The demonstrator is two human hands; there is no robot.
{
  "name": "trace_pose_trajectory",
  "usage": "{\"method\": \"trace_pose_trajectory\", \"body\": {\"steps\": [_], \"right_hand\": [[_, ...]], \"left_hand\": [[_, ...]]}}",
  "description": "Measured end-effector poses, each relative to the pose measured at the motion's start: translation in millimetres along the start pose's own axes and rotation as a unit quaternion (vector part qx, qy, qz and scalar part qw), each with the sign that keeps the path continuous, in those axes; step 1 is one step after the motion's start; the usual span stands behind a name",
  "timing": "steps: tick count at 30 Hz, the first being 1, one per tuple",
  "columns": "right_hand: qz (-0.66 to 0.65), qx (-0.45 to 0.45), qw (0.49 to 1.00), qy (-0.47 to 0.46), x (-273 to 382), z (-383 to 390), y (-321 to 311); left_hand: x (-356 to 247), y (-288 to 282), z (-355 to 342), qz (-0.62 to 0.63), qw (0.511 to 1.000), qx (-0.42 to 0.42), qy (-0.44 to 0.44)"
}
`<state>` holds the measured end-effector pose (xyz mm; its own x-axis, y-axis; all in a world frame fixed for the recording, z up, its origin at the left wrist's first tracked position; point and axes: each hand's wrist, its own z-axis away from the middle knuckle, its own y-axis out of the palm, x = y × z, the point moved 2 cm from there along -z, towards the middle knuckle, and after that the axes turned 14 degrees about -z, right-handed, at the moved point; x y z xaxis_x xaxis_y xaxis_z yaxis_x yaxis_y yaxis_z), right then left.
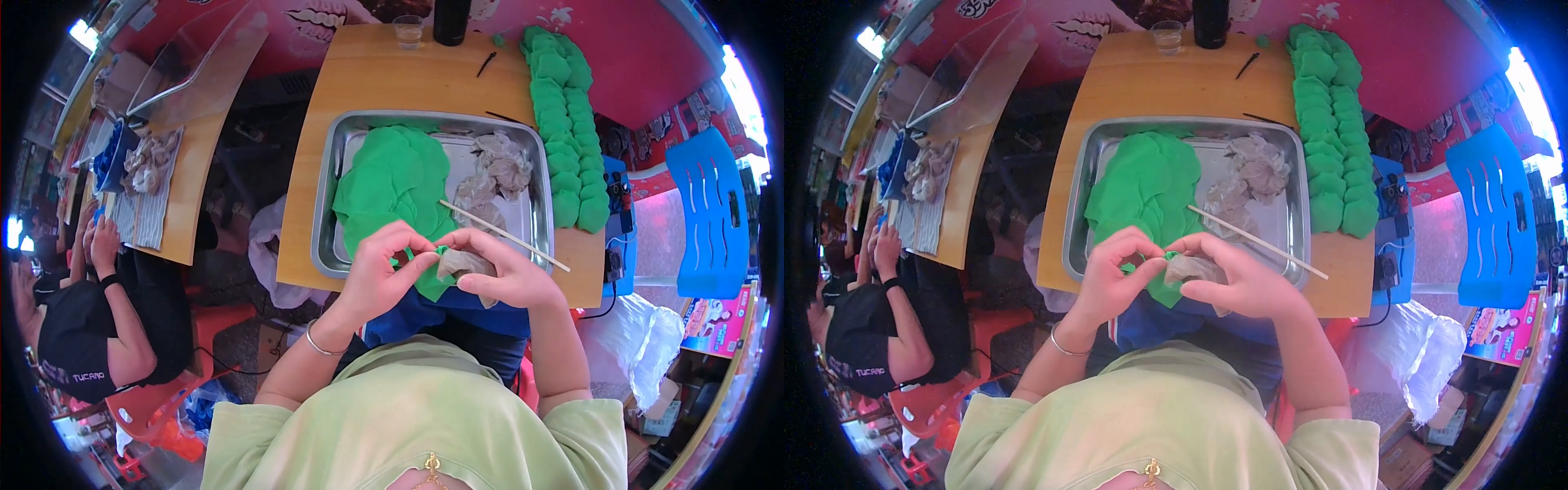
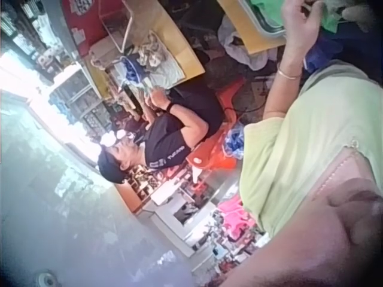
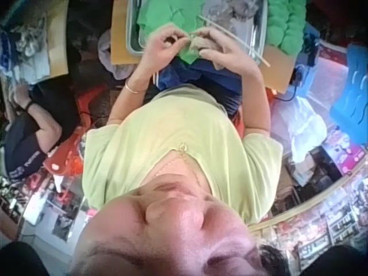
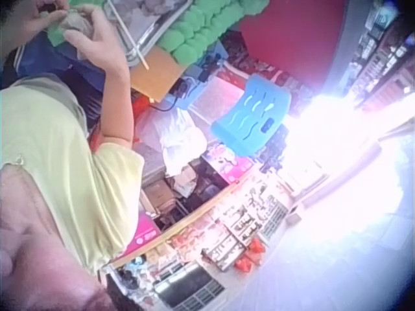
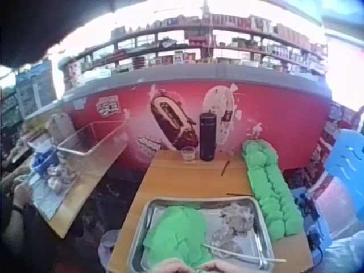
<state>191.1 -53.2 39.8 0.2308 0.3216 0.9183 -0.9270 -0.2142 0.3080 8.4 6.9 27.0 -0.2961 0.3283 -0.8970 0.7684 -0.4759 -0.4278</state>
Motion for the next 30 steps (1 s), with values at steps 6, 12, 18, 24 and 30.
{"method": "trace_pose_trajectory", "body": {"steps": [6, 12, 18, 24, 30], "right_hand": [[0.142, -0.103, 0.981, -0.083, -0.5, -7.0, 2.6], [0.411, -0.157, 0.877, -0.192, 2.9, -5.7, 15.0], [0.464, -0.134, 0.869, -0.104, 13.9, -3.7, 8.3], [0.360, 0.009, 0.925, -0.124, 44.8, -1.8, 8.9], [0.395, 0.056, 0.906, -0.141, 71.6, 1.0, 26.9]], "left_hand": [[-3.2, 1.4, 2.1, -0.023, 0.998, -0.032, 0.050], [-4.2, 12.8, 5.5, -0.005, 0.997, -0.053, 0.057], [-5.2, 16.8, 8.2, -0.106, 0.982, -0.085, 0.129], [-11.9, 15.1, 6.9, -0.086, 0.972, -0.048, 0.212], [7.3, 19.8, -4.6, 0.343, 0.932, 0.113, 0.036]]}}
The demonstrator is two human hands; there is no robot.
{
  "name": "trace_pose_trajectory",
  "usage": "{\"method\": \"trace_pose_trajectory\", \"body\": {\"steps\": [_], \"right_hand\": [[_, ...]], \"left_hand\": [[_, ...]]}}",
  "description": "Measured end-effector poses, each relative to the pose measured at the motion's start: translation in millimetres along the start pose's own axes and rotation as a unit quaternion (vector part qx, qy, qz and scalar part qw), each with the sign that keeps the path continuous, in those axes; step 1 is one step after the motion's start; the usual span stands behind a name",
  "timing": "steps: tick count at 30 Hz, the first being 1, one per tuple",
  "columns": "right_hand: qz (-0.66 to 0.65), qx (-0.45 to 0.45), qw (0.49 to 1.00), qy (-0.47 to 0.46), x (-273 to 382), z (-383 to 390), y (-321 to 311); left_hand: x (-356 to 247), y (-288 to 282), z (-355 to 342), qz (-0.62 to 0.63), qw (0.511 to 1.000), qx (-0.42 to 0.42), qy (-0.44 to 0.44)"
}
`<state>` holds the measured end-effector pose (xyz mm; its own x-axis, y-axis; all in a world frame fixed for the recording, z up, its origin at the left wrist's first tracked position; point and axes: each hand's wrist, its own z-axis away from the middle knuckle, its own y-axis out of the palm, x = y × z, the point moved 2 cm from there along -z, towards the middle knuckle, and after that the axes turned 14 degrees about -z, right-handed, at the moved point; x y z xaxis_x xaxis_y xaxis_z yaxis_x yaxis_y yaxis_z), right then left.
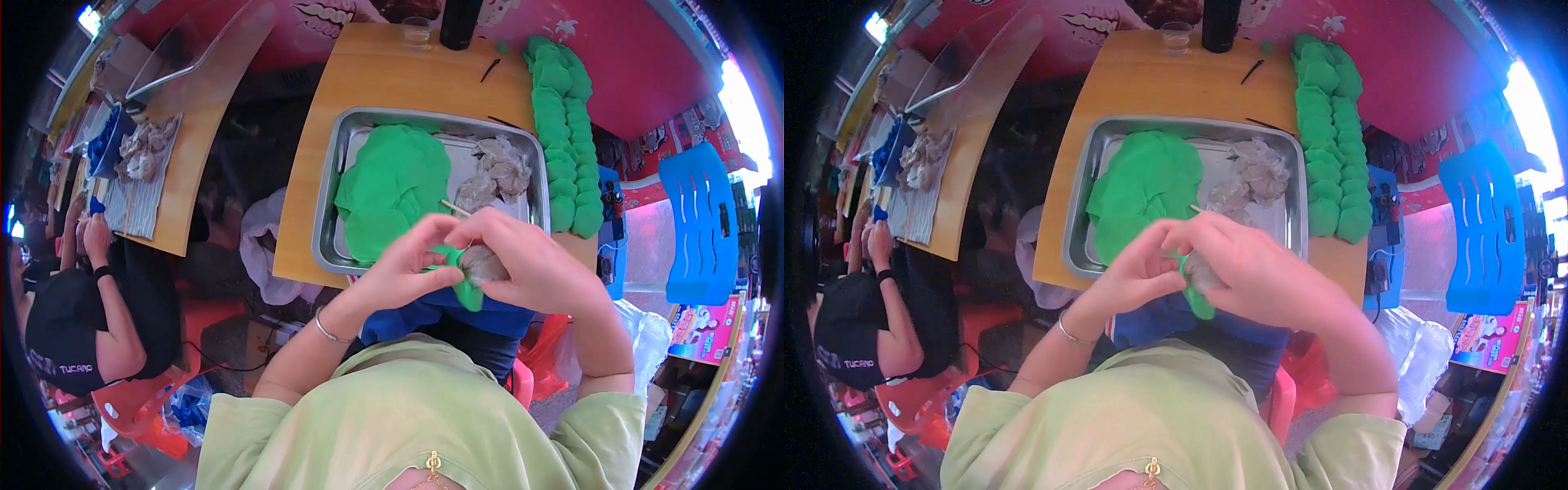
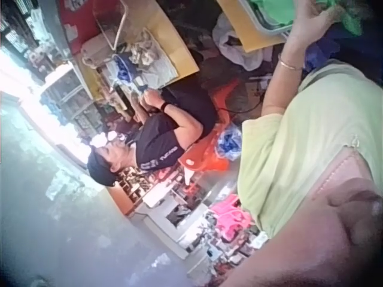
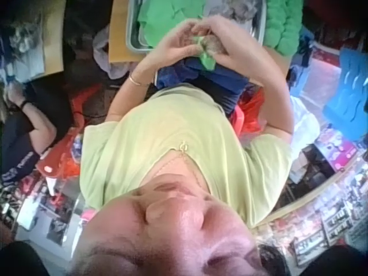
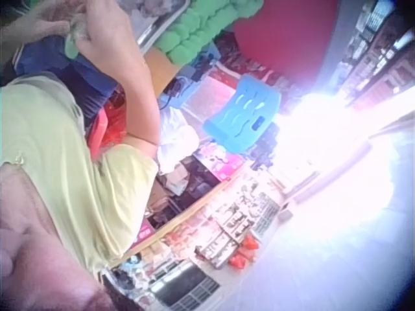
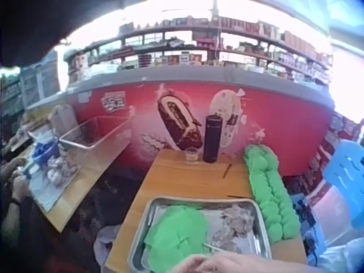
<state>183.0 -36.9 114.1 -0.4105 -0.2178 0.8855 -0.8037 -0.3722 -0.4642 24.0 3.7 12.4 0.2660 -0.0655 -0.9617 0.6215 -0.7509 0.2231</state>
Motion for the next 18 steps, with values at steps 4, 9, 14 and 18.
{"method": "trace_pose_trajectory", "body": {"steps": [4, 9, 14, 18], "right_hand": [[0.057, 0.041, 0.997, -0.009, 21.5, 0.5, -2.3], [0.319, 0.113, 0.937, 0.087, 37.3, -1.0, -11.3], [0.199, 0.142, 0.969, 0.036, 38.1, -3.7, -23.0], [0.030, 0.166, 0.986, -0.014, 38.1, -4.3, -32.0]], "left_hand": [[-1.5, 1.4, 1.7, 0.073, 0.990, 0.102, -0.058], [-4.0, 5.6, 0.7, 0.013, 0.999, 0.025, -0.026], [-7.1, 8.4, 0.2, 0.012, 0.998, 0.006, 0.058], [-15.3, 1.9, 4.5, -0.010, 0.998, 0.047, -0.052]]}}
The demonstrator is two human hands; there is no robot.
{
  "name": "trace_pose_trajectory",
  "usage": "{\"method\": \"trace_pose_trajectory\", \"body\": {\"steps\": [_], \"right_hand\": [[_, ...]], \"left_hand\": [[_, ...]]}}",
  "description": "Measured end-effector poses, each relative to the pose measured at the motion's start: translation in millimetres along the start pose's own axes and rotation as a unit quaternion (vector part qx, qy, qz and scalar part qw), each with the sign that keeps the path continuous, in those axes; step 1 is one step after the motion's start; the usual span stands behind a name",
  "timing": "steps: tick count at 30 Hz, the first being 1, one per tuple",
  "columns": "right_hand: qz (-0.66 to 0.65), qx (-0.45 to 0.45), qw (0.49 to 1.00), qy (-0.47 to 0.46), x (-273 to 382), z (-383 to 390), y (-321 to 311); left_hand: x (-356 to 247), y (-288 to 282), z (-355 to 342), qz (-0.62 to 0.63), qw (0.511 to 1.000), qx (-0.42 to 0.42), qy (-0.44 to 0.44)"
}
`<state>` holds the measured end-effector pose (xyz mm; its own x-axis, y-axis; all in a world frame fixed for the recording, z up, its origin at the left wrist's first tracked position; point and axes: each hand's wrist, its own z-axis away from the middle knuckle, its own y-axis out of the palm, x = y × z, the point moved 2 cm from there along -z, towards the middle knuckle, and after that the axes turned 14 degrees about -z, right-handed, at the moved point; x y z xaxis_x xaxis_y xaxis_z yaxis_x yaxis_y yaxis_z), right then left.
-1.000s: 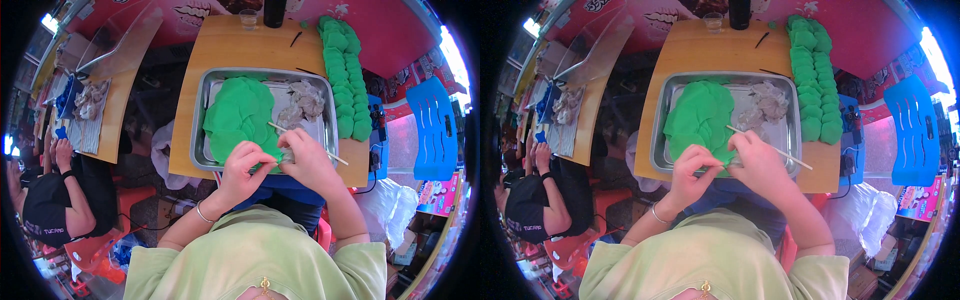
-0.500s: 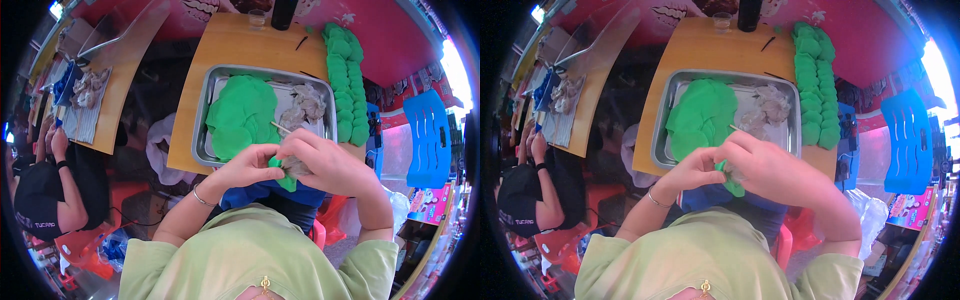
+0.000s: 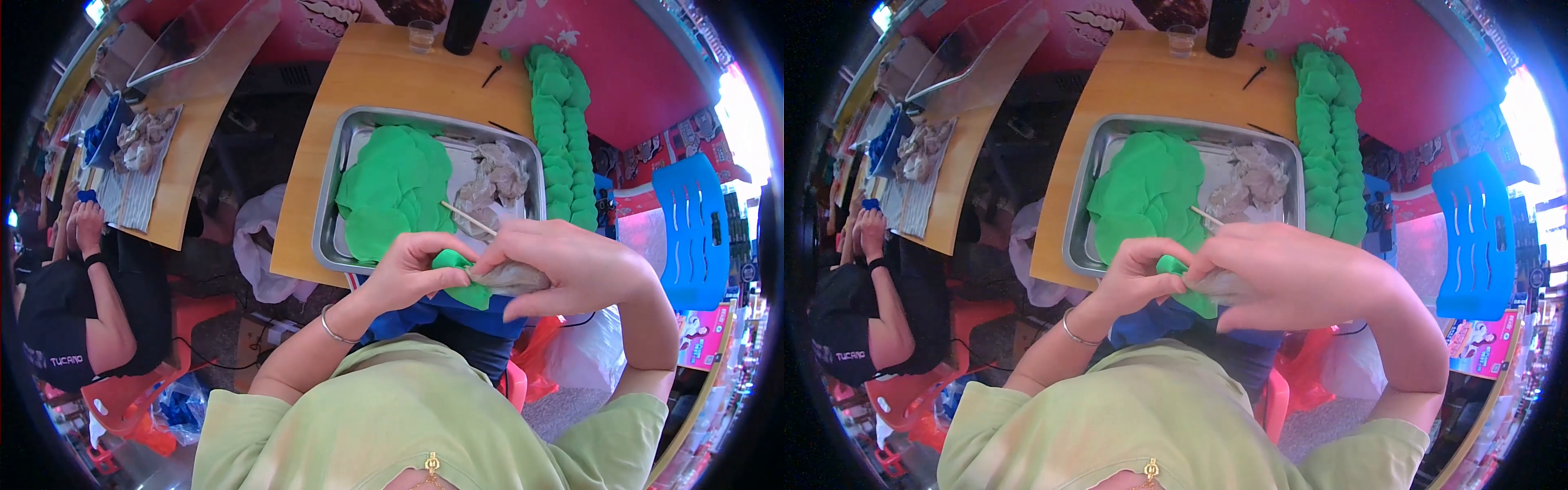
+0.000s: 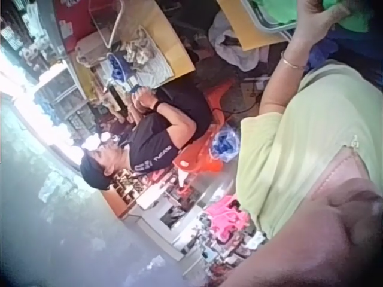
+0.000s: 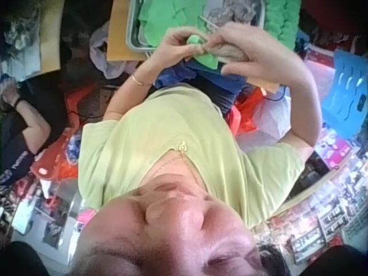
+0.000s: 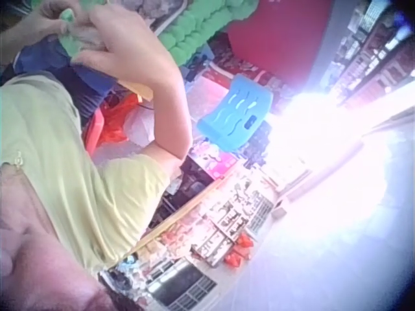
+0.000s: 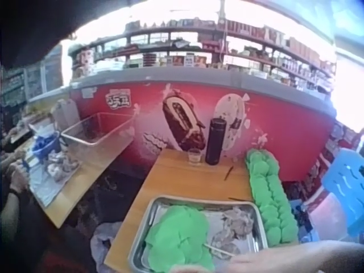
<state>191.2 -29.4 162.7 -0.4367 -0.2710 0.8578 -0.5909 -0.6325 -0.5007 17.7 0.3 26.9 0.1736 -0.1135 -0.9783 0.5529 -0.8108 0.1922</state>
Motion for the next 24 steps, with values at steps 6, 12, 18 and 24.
{"method": "trace_pose_trajectory", "body": {"steps": [6, 12, 18, 24], "right_hand": [[0.150, -0.117, 0.979, 0.072, 12.1, -1.5, 3.5], [0.183, -0.143, 0.972, 0.038, 0.6, 3.2, 7.5], [0.120, -0.274, 0.954, 0.034, -22.2, -2.7, 21.3], [0.122, -0.265, 0.955, 0.049, -73.4, -19.4, 38.6]], "left_hand": [[-11.0, 9.0, -1.4, 0.044, 0.997, -0.056, 0.006], [-0.7, 8.7, -1.9, 0.035, 0.996, -0.056, 0.059], [6.7, 1.9, -5.1, -0.014, 0.984, -0.107, 0.140], [9.4, -20.0, -3.8, -0.206, 0.960, -0.180, 0.057]]}}
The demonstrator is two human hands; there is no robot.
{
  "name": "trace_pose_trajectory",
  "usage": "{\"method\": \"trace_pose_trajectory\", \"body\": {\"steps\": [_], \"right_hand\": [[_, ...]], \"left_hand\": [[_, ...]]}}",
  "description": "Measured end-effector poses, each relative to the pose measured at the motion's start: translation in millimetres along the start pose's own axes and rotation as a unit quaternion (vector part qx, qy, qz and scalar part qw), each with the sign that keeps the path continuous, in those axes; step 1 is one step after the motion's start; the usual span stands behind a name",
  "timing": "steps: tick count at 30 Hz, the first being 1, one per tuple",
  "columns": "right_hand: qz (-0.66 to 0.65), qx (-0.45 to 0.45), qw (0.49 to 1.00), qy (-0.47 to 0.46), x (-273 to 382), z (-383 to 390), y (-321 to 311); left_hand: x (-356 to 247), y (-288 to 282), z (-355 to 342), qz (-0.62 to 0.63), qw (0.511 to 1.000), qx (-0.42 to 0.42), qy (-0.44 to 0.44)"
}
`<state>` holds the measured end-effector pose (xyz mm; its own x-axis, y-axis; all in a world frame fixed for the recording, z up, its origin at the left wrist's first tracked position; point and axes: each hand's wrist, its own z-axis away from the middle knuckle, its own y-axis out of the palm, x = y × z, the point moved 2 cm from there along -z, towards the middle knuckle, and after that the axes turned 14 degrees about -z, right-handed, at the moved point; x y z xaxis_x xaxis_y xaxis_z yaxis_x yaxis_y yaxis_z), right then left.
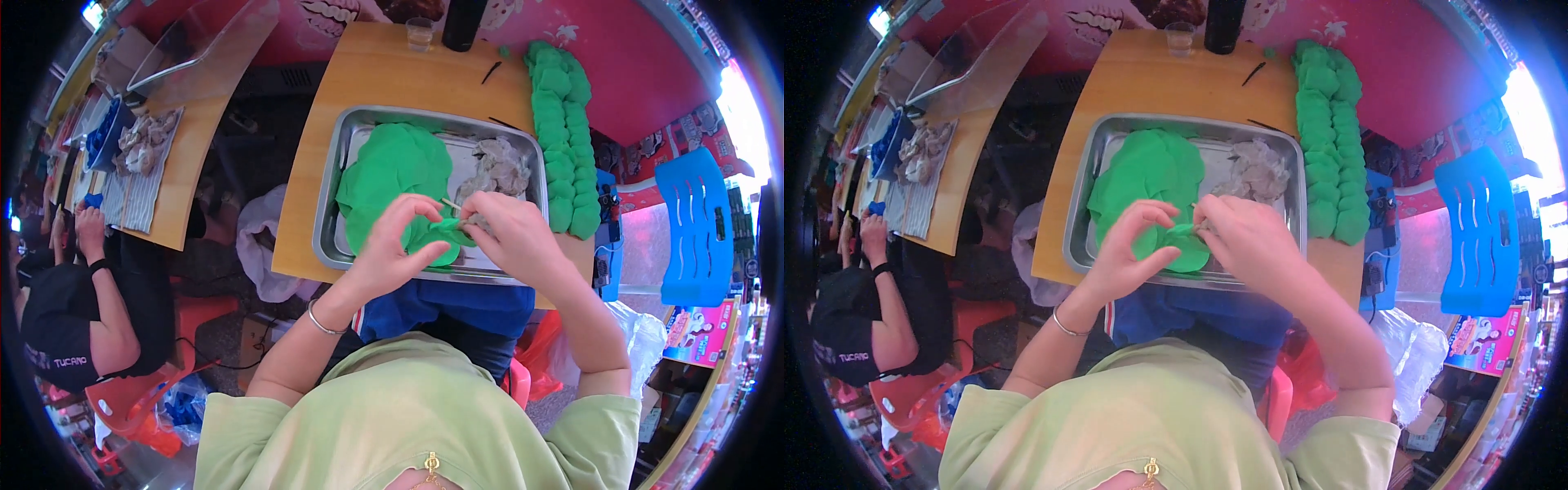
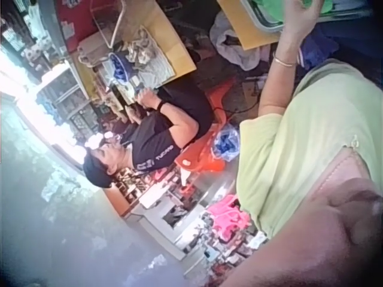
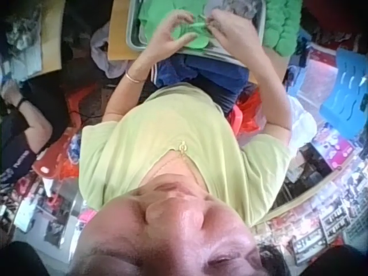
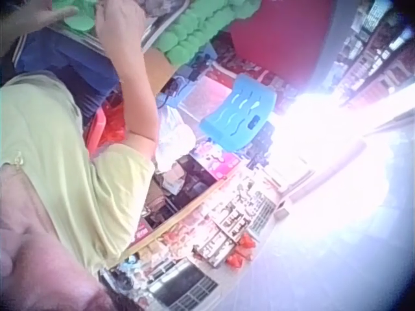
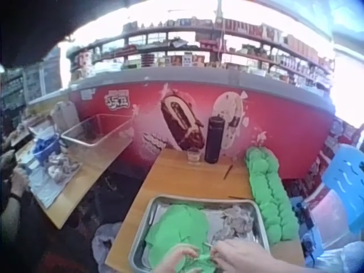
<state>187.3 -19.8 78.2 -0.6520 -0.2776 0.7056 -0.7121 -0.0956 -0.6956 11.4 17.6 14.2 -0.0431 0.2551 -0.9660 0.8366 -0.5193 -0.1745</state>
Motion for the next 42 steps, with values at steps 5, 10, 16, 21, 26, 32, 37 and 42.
{"method": "trace_pose_trajectory", "body": {"steps": [5, 10, 16, 21, 26, 32, 37, 42], "right_hand": [[-0.028, -0.012, 1.000, -0.003, -22.7, -2.7, 24.9], [-0.044, -0.010, 0.999, 0.025, -29.5, -6.1, 35.3], [-0.076, 0.004, 0.996, 0.042, -37.5, -5.7, 38.1], [-0.057, 0.026, 0.998, 0.017, -43.3, -3.6, 32.6], [-0.142, 0.011, 0.989, 0.030, -27.0, -5.9, 18.1], [-0.160, 0.033, 0.985, 0.057, -27.9, -7.8, 12.9], [-0.182, 0.009, 0.978, 0.103, -31.2, -6.6, 25.0], [-0.181, -0.007, 0.979, 0.089, -30.1, -3.4, 33.1]], "left_hand": [[-3.6, -11.7, -6.4, -0.386, 0.906, -0.037, 0.168], [-0.6, -6.6, -7.6, -0.474, 0.859, -0.058, 0.184], [6.1, 1.5, -9.3, -0.526, 0.821, -0.030, 0.220], [8.8, 2.4, -13.9, -0.493, 0.841, -0.023, 0.224], [20.3, -5.1, -12.1, -0.215, 0.976, 0.004, 0.029], [26.8, 1.3, -8.0, -0.103, 0.993, 0.016, -0.045], [27.0, -5.0, -6.0, -0.175, 0.983, 0.045, -0.019], [26.3, -8.2, -6.6, -0.176, 0.984, 0.035, 0.002]]}}
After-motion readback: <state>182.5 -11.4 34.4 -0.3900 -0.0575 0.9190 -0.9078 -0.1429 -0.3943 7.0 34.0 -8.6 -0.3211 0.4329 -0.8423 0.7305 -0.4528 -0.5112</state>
